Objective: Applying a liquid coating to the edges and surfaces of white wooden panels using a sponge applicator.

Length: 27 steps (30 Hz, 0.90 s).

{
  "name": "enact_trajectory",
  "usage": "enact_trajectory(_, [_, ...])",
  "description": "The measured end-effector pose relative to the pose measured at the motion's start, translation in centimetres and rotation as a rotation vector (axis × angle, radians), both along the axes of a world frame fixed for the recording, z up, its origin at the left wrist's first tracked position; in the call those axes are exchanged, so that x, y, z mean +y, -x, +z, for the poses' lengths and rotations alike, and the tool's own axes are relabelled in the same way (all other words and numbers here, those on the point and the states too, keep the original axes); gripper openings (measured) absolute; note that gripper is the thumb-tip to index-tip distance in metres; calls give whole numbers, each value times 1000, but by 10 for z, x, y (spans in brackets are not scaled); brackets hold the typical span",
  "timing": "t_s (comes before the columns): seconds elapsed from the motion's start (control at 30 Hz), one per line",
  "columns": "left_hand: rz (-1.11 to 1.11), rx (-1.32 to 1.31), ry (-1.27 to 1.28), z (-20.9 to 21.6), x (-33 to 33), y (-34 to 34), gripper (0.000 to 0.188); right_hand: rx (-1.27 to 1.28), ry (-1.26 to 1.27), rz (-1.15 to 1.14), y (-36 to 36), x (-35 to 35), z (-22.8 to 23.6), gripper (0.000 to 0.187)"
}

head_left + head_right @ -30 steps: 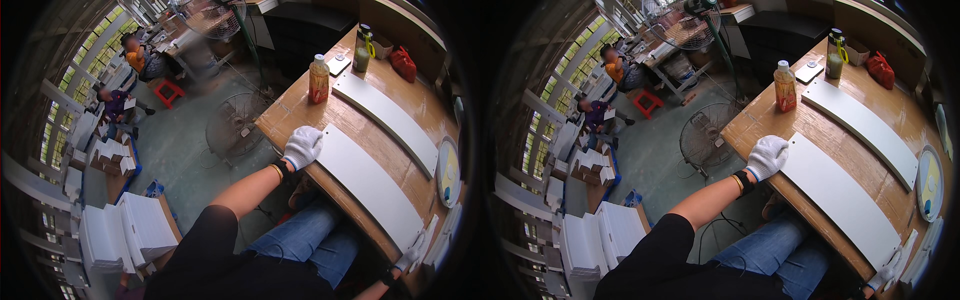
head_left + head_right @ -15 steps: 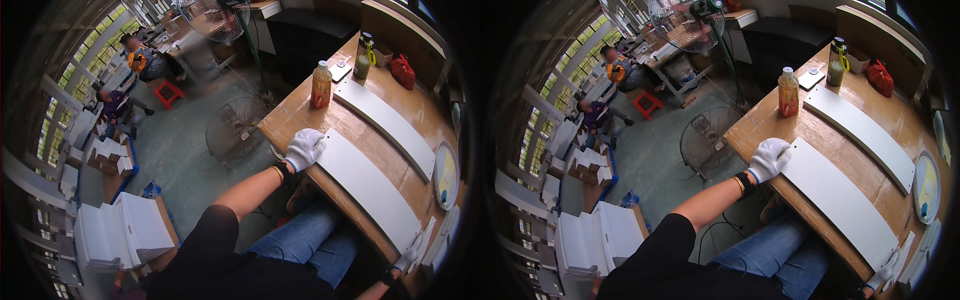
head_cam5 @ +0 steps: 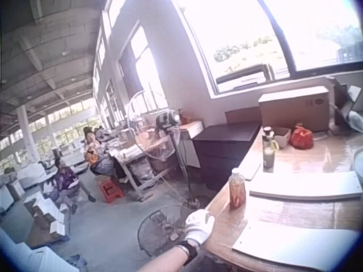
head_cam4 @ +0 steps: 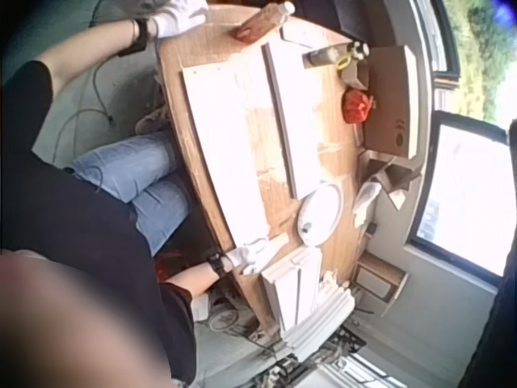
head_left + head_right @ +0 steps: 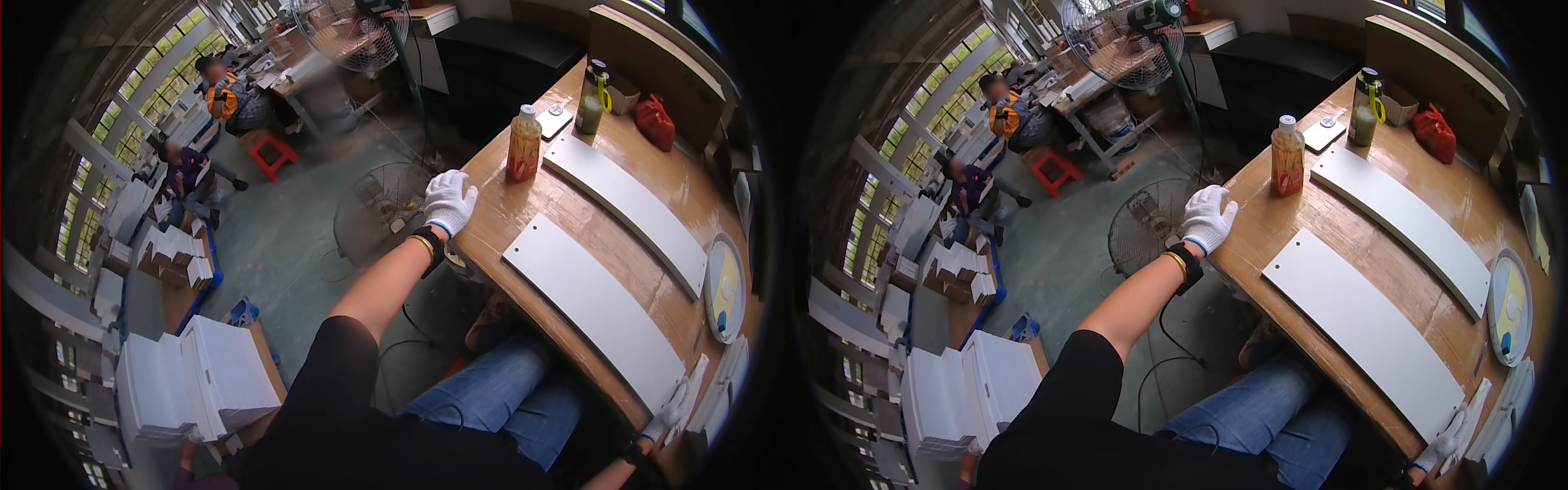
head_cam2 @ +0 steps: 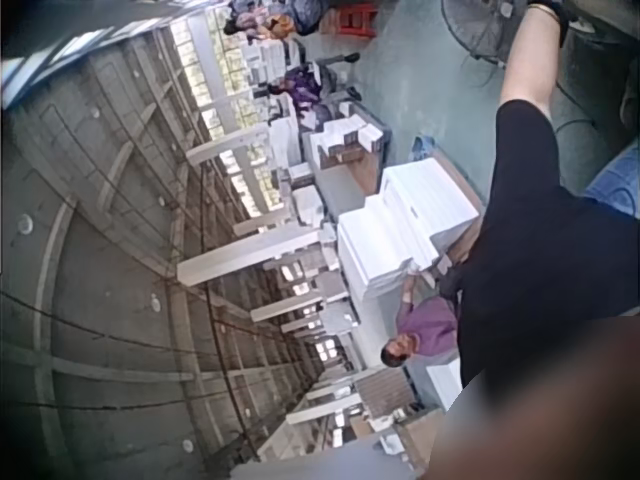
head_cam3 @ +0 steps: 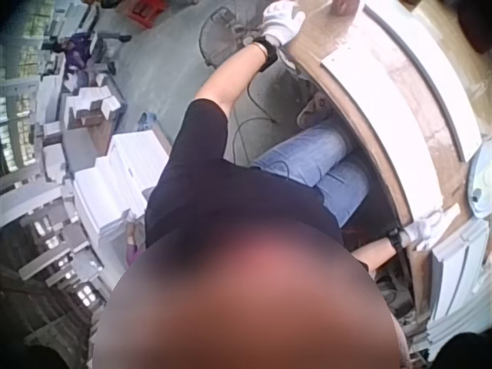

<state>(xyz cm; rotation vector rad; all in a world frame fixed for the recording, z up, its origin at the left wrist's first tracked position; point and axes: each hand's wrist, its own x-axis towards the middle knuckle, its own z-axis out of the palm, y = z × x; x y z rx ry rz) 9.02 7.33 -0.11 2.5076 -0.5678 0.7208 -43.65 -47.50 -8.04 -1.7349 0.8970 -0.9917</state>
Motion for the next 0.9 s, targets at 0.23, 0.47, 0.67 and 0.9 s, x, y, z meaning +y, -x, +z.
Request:
enact_trajectory(0.23, [343, 404, -119, 0, 1, -18, 52, 34, 51, -28, -6, 13, 9, 38])
enact_trajectory(0.47, [374, 475, -138, 1, -7, -16, 55, 45, 74, 10, -1, 6, 7, 38])
enact_trajectory(0.67, [401, 367, -146, -2, -10, -15, 46, 61, 48, -34, -2, 8, 8, 37])
enact_trajectory(0.9, [390, 393, -147, 0, -11, -14, 48, -54, -34, -31, 5, -10, -12, 37])
